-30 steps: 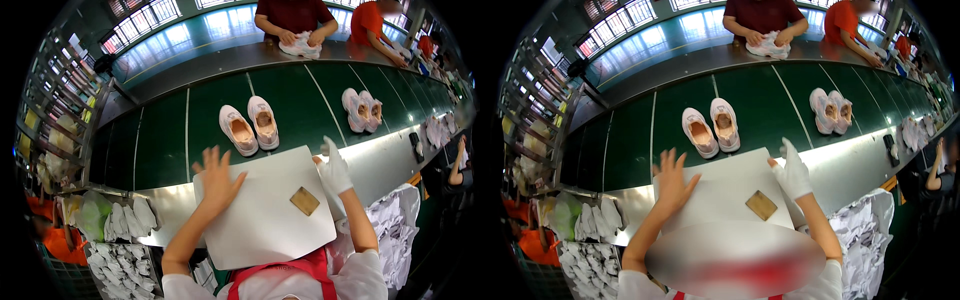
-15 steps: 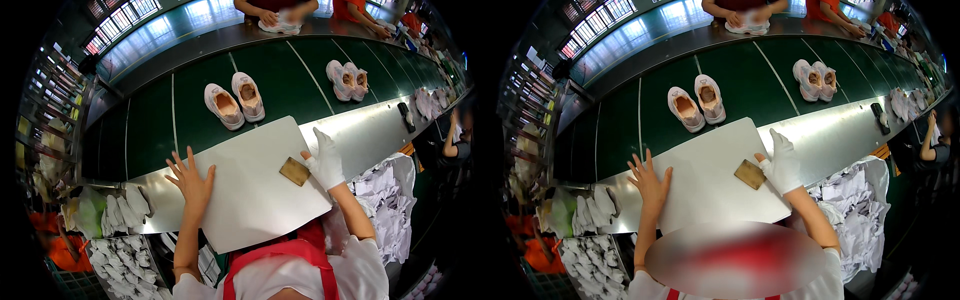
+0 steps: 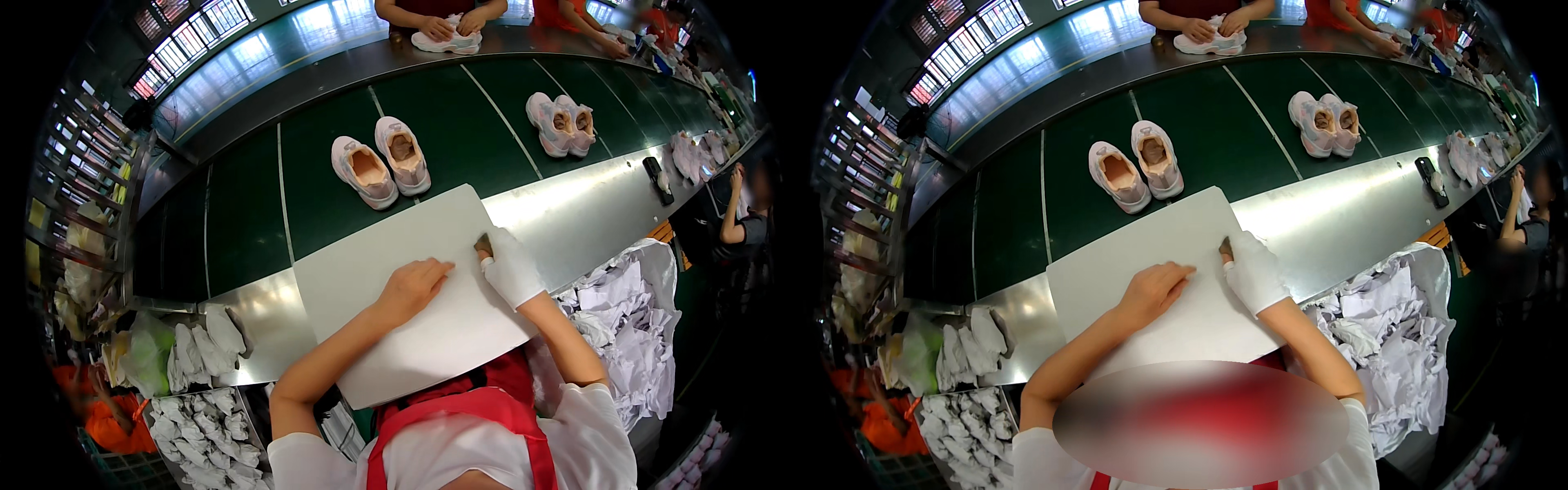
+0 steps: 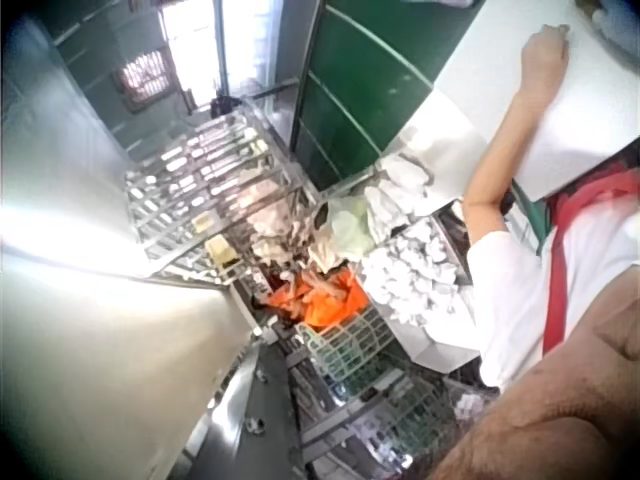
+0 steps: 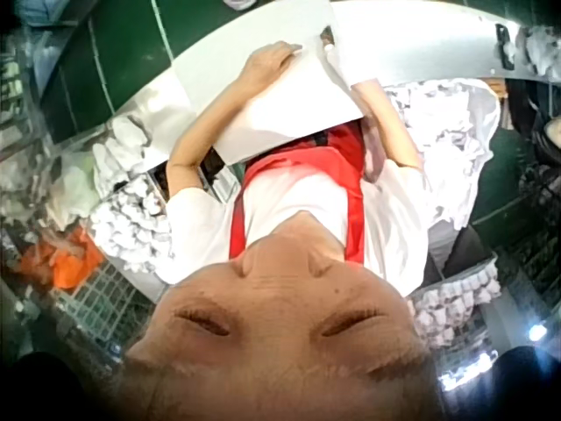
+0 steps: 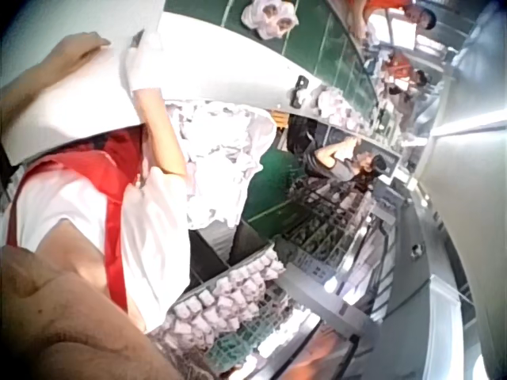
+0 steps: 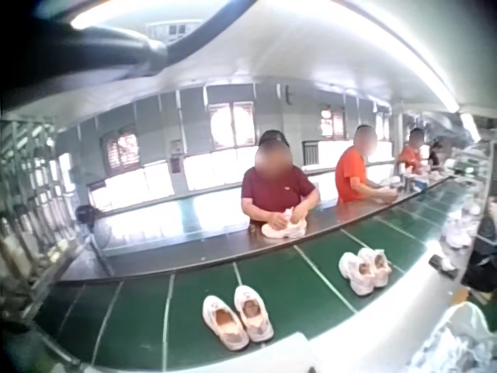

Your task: The person wraps pairs of shoes in white paper at a workstation. They pick up shoes from a conveyor belt, fold paper around them, and place the wrapped items onto a pile. The camera is unstable and frequently loses focus on the task.

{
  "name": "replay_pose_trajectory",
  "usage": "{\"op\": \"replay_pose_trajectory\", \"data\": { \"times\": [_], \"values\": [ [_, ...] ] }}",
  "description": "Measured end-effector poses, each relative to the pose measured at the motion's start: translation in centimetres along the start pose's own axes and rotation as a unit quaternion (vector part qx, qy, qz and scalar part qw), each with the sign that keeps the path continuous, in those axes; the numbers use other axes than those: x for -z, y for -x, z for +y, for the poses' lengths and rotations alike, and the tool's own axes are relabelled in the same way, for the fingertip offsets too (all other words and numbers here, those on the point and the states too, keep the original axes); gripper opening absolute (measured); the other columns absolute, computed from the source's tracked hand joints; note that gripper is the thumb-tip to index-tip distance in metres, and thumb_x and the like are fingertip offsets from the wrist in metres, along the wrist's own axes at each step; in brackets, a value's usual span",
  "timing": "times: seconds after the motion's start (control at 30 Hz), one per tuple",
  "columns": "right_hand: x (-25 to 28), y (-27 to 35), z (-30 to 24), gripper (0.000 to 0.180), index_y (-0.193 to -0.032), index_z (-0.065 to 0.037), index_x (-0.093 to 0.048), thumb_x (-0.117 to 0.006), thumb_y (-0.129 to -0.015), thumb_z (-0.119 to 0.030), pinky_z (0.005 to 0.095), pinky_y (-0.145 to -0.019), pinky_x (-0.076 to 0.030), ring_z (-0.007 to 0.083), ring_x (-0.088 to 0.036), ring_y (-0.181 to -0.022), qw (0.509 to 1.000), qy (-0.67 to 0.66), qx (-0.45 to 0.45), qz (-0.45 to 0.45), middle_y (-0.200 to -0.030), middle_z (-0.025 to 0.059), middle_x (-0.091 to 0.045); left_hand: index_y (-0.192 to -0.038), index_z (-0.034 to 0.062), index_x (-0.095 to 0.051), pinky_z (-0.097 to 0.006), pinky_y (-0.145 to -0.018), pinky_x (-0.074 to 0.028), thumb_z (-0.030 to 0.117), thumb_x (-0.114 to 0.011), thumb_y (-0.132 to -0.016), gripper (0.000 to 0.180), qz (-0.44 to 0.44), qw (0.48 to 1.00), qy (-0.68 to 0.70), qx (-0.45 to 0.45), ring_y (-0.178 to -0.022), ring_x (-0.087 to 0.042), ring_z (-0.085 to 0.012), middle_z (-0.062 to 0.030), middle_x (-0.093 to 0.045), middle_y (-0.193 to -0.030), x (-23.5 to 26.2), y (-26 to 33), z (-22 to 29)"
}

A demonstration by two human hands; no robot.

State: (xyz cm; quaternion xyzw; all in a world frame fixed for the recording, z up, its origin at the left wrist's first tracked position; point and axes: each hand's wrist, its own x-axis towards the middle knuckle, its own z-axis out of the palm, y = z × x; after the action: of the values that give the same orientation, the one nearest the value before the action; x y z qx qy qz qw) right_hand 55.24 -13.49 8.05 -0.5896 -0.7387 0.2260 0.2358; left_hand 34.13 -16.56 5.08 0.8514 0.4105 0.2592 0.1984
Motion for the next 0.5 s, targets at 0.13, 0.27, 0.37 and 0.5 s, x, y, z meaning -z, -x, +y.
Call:
{"op": "replay_pose_trajectory", "data": {
  "times": [0.13,0.27,0.37,0.5],
  "values": [
    [0.5,0.4,-0.5,0.018,-0.093,0.000,-0.061,-0.056,-0.080,-0.011,0.0442,-0.074,-0.048,0.0412,-0.060,-0.083,0.986,-0.050,0.051,-0.153,-0.089,0.0229,-0.063,-0.114,0.0064,-0.058,-0.037,-0.081,-0.049,0.000,-0.064,-0.078,0.038,0.072,0.997,0.006,0.008,-0.097,-0.057,-0.0295,-0.0094,-0.056,-0.122,-1.8,-1.3,0.4],
    [1.9,1.5,-1.3,0.021,-0.092,0.001,-0.060,-0.054,-0.081,-0.016,0.0463,-0.076,-0.046,0.0429,-0.059,-0.083,0.977,-0.124,0.005,-0.175,-0.089,0.0245,-0.063,-0.089,0.0055,-0.061,-0.052,-0.105,-0.033,0.000,-0.066,-0.074,0.016,0.089,0.965,-0.227,-0.098,-0.110,-0.051,-0.0335,-0.0074,-0.052,-0.132,-0.1,-1.6,1.0],
    [2.1,0.9,0.8,0.022,-0.094,-0.001,-0.059,-0.056,-0.079,-0.017,0.0451,-0.073,-0.048,0.0405,-0.060,-0.082,0.988,-0.150,-0.031,-0.029,-0.087,0.0221,-0.063,-0.073,0.0034,-0.052,-0.050,-0.100,-0.037,-0.005,-0.058,-0.074,0.010,0.078,0.979,-0.134,-0.129,-0.094,-0.057,-0.0329,-0.0125,-0.062,-0.104,1.9,-2.8,1.5],
    [2.1,1.0,1.5,0.035,-0.108,-0.006,-0.058,-0.063,-0.076,-0.020,0.0431,-0.071,-0.050,0.0358,-0.062,-0.080,0.995,-0.088,0.006,-0.043,-0.087,0.0175,-0.063,-0.070,0.0009,-0.050,-0.041,-0.074,-0.045,-0.007,-0.050,-0.072,0.008,-0.003,0.995,0.052,-0.090,-0.067,-0.055,-0.0318,-0.0153,-0.056,-0.072,3.1,-2.8,2.6]
  ]
}}
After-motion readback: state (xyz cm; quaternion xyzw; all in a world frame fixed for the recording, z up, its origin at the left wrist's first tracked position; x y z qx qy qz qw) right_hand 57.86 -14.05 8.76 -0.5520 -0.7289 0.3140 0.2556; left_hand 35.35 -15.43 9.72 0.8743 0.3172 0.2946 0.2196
